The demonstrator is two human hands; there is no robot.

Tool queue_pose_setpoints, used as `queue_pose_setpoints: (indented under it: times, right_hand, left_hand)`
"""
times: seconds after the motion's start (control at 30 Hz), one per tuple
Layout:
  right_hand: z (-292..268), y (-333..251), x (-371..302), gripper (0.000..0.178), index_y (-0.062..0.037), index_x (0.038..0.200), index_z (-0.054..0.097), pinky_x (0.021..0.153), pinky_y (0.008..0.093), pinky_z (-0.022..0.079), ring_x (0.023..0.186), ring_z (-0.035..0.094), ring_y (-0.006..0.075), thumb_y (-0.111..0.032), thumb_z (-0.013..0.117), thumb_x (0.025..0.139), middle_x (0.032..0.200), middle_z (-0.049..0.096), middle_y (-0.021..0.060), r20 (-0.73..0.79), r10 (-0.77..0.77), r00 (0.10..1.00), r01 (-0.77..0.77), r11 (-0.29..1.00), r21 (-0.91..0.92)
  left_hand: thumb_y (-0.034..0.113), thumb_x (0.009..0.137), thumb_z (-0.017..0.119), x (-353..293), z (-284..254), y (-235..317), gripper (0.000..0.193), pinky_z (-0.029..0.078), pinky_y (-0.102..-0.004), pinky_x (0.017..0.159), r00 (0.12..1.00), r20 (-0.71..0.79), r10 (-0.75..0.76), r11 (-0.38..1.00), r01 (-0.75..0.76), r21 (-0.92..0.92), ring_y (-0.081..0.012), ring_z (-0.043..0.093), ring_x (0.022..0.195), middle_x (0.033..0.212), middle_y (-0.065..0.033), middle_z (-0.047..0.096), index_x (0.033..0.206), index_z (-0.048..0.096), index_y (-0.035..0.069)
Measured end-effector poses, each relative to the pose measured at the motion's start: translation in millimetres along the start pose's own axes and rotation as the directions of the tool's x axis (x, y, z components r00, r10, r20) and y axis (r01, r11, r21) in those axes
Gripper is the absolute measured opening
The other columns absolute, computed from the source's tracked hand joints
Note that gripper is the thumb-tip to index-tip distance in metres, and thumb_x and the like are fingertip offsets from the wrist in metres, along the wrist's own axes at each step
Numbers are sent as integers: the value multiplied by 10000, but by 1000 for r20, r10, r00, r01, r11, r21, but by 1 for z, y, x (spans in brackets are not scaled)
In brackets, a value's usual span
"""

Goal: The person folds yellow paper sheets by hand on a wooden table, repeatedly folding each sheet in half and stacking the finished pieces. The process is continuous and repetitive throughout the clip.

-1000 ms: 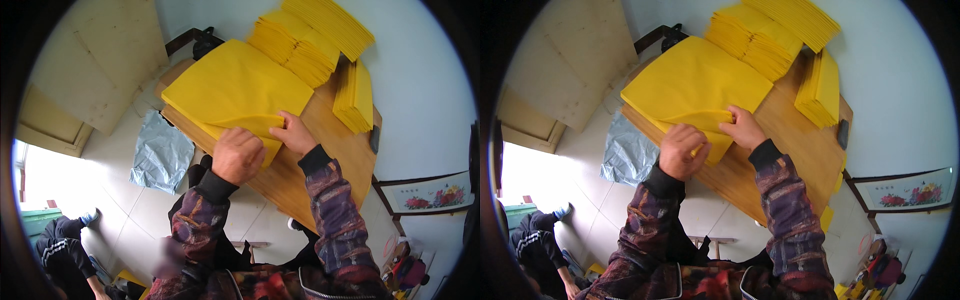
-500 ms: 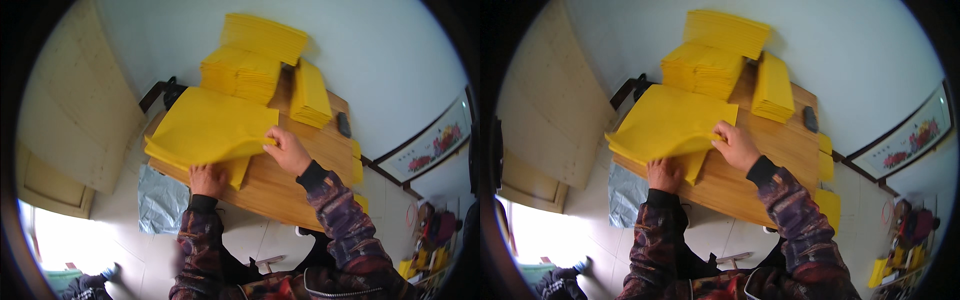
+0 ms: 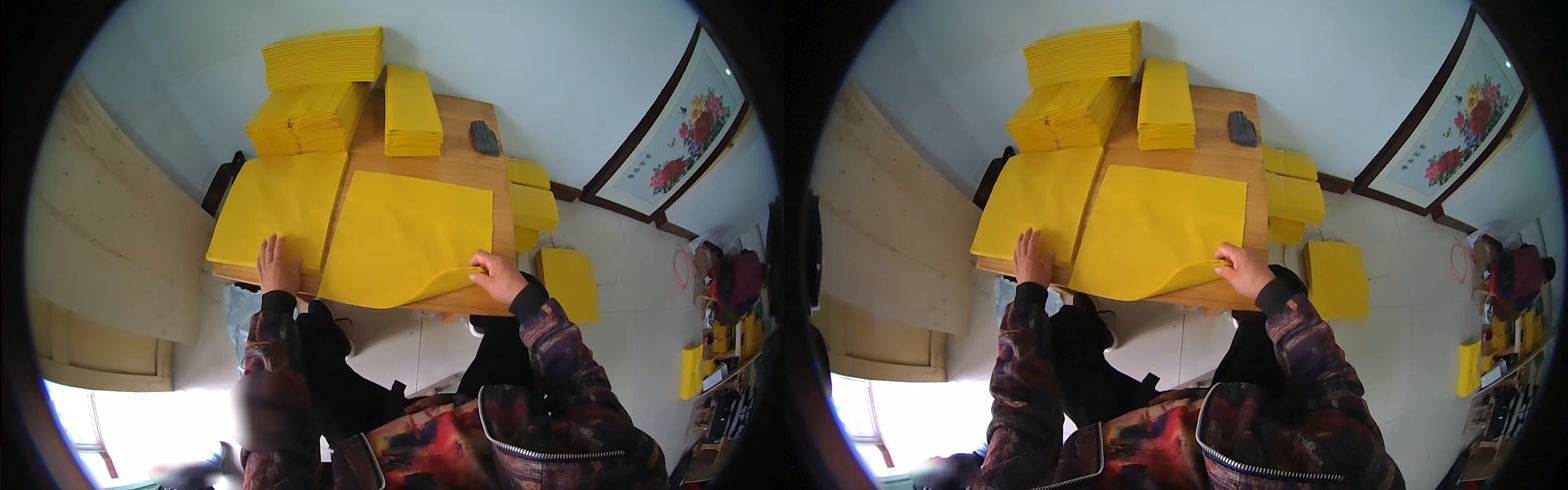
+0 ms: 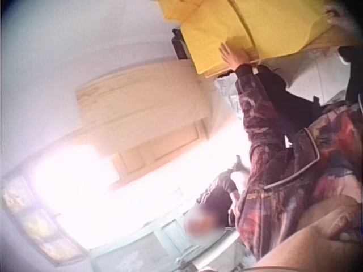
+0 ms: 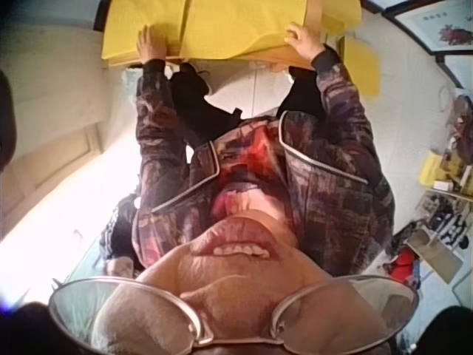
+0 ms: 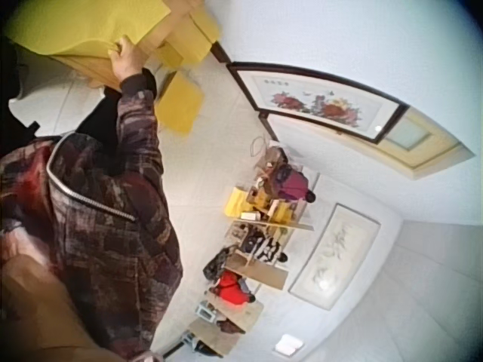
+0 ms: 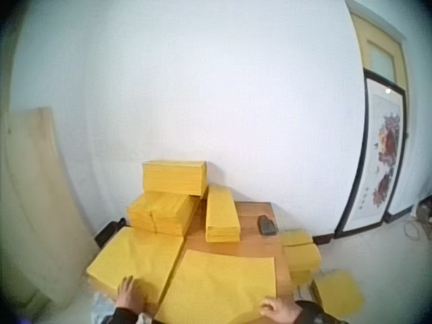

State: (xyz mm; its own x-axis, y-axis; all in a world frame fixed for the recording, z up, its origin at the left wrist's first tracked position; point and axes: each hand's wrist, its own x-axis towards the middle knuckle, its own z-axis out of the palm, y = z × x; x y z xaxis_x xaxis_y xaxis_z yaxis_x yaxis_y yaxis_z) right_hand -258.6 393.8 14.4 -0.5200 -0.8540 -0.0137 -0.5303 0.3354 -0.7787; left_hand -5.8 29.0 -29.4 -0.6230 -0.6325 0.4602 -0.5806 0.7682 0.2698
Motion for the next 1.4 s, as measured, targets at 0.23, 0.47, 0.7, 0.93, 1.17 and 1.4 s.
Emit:
queue_pose_setpoints:
  times: [0.23,0.47,0.7,0.93,1.17,1.4]
  right_hand:
    - [-7,8,-12,139,-12,936,554,721,361,487,840,631,307,-43,617,816,882,647,154,-83,-78,993,77,997,-20]
    - [-14,10,-38,128,-44,832,519,897,411,440,1072,568,322,27,579,744,1078,633,116,-45,-315,948,284,902,-326]
    - [-11,15,-54,140,-39,843,548,963,425,389,1188,500,312,53,525,741,1180,593,123,-112,-304,946,237,885,-400]
    - [-17,-25,-47,202,-12,930,583,937,411,424,1129,526,360,40,548,739,1129,593,157,-146,-283,948,212,903,-373]
    - [36,-84,6,132,-11,885,563,863,402,454,988,559,351,-22,608,762,1008,609,148,204,-457,866,489,859,-153]
    - [110,-130,116,80,-24,807,581,790,421,452,880,553,349,-89,625,795,863,590,148,271,-619,737,663,739,-117]
  left_hand:
    - [213,702,783,-64,-25,121,628,311,-476,1076,933,162,322,928,-277,-249,-357,362,1320,1411,-142,415,1270,533,123]
    - [401,709,759,-83,-16,158,839,196,-522,1113,820,490,296,952,-296,-80,-337,238,1387,1506,-103,264,1425,352,244]
    - [355,730,745,-84,-12,165,802,199,-523,1111,826,508,246,963,-268,-30,-325,232,1396,1511,-88,263,1423,354,253]
    - [240,668,768,-91,-8,163,814,228,-508,1087,872,399,283,959,-268,-94,-331,281,1368,1488,-98,309,1393,398,227]
    - [111,659,684,-99,-14,163,763,200,-503,1123,917,302,261,959,-212,-187,-315,261,1395,1496,-99,306,1371,425,203]
    - [7,643,616,-123,-26,122,281,414,-440,895,990,-100,-95,896,41,-442,-317,549,1029,1042,-96,601,912,622,84]
